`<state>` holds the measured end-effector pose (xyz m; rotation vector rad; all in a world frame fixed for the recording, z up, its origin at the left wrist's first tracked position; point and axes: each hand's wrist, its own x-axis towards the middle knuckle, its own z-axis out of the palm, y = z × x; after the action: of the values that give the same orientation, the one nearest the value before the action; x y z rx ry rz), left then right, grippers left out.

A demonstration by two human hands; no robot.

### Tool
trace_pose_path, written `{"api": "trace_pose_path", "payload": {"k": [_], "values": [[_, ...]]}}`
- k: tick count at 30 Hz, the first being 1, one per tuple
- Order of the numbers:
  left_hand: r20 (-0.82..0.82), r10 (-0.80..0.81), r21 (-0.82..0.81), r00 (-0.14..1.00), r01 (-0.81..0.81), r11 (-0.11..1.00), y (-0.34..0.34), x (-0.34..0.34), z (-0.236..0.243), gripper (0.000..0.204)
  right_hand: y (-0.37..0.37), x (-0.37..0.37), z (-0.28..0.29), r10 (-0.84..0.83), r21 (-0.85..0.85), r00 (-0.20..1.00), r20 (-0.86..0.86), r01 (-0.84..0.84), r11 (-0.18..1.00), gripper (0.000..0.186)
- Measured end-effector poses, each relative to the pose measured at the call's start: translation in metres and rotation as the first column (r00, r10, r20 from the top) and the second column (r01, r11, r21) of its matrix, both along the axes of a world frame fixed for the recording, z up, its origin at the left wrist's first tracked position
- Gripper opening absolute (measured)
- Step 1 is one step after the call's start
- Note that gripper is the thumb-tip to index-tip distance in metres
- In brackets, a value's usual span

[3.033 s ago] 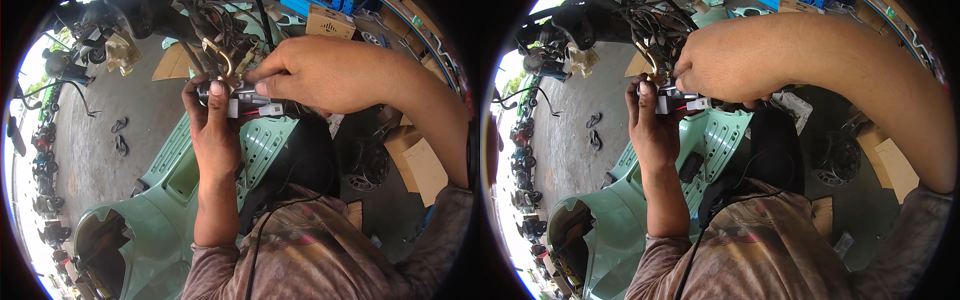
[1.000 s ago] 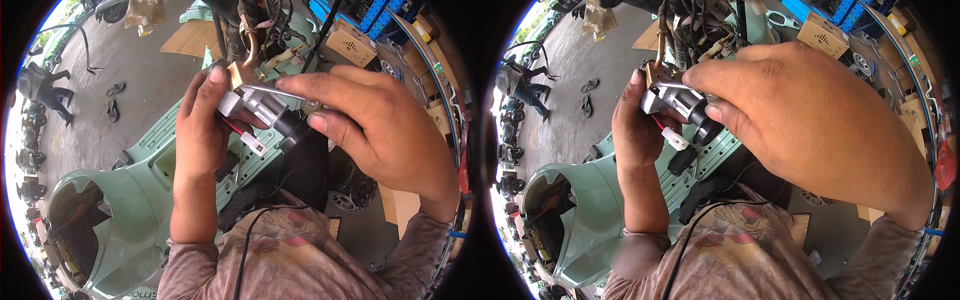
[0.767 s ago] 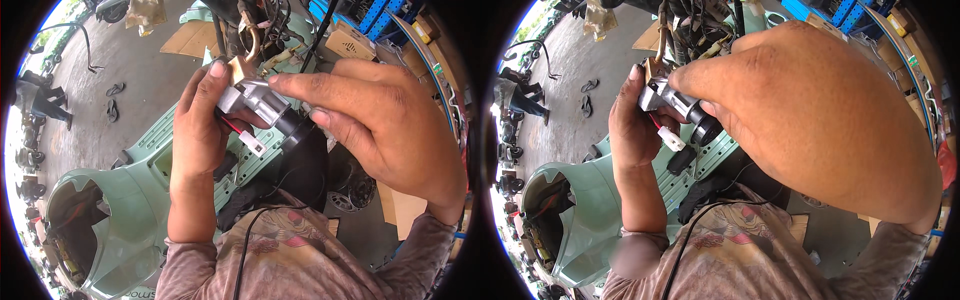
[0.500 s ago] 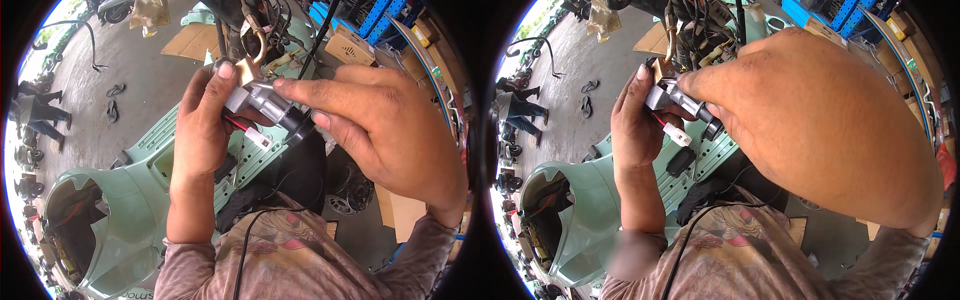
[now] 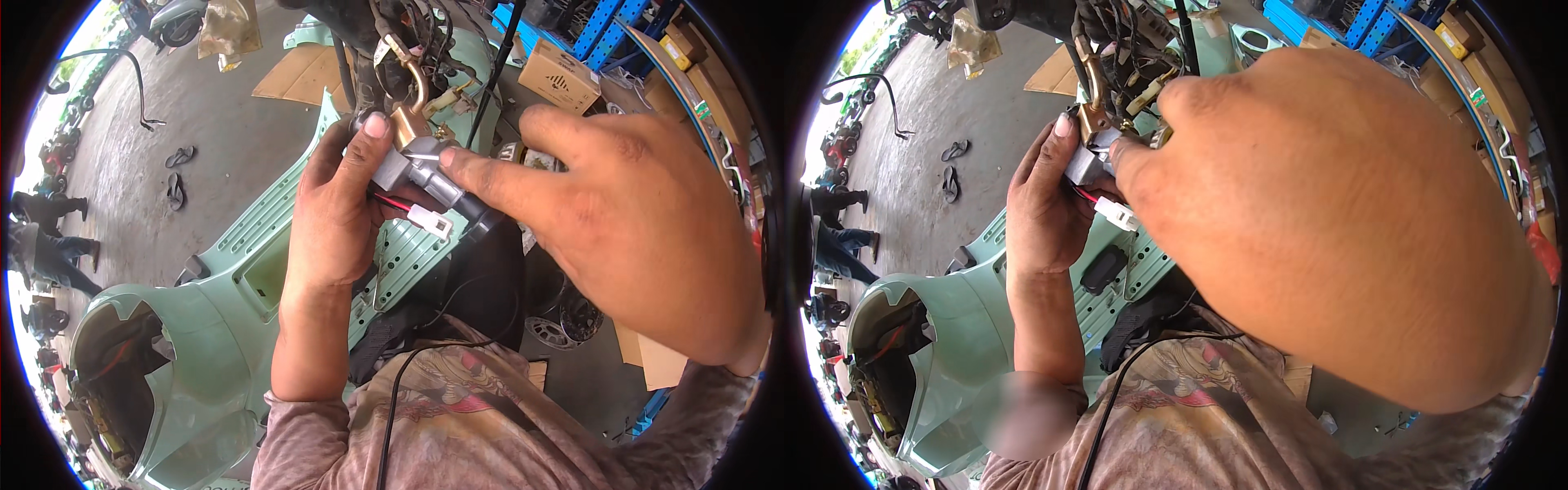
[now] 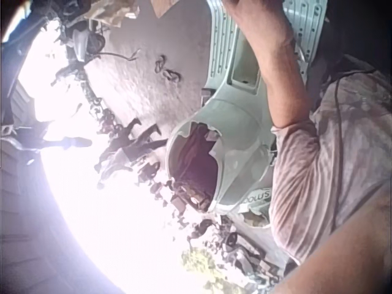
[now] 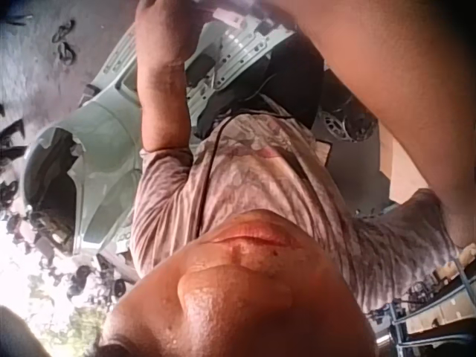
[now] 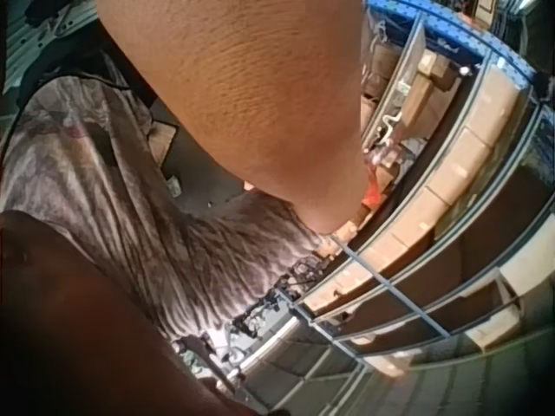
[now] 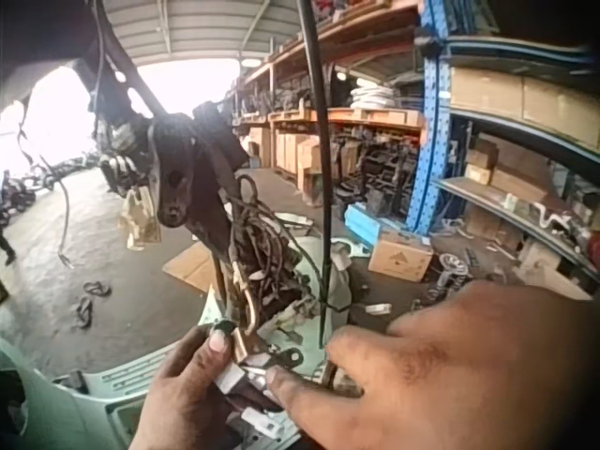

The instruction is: The person assembles a motorcycle ignition switch assembly, inserting a metal component into the lock cylinder and securing it with a screwdriver before attaching the wiring harness and connectors by hand.

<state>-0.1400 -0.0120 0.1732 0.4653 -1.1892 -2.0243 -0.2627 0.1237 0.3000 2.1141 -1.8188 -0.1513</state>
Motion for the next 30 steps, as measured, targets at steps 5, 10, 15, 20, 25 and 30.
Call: {"api": "trace_pose_path", "payload": {"k": [5,10,15,20,25,30], "values": [[-0.046,-0.001,0.041,0.999,0.003,0.999,0.0,0.002,0.005,0.04,-0.001,-0.007,0.006,-0.062,0.102,0.976,0.207,0.042,0.994,0.04],[-0.027,0.014,-0.053,1.0,-0.015,0.998,-0.005,0.008,0.011,0.039,0.003,-0.039,-0.002,0.005,0.015,0.886,0.464,-0.013,1.0,0.042],[0.056,0.066,-0.188,0.996,-0.055,0.981,-0.009,0.011,0.013,0.044,-0.004,-0.042,-0.009,-0.074,0.03,0.672,0.737,0.078,0.997,0.042],[0.091,0.174,-0.269,0.981,-0.144,0.952,-0.011,0.024,0.013,0.047,-0.033,-0.039,-0.026,0.0,-0.001,0.487,0.874,0.001,1.0,0.037],[0.132,0.101,-0.134,0.986,-0.083,0.987,-0.011,0.032,0.013,0.049,-0.052,-0.03,-0.07,0.222,-0.189,0.411,0.884,-0.119,0.975,0.051],[0.186,0.028,-0.028,0.982,-0.023,0.999,-0.016,0.04,0.004,0.052,-0.055,-0.021,-0.076,-0.042,0.067,0.177,0.983,-0.135,0.989,0.05]]}}
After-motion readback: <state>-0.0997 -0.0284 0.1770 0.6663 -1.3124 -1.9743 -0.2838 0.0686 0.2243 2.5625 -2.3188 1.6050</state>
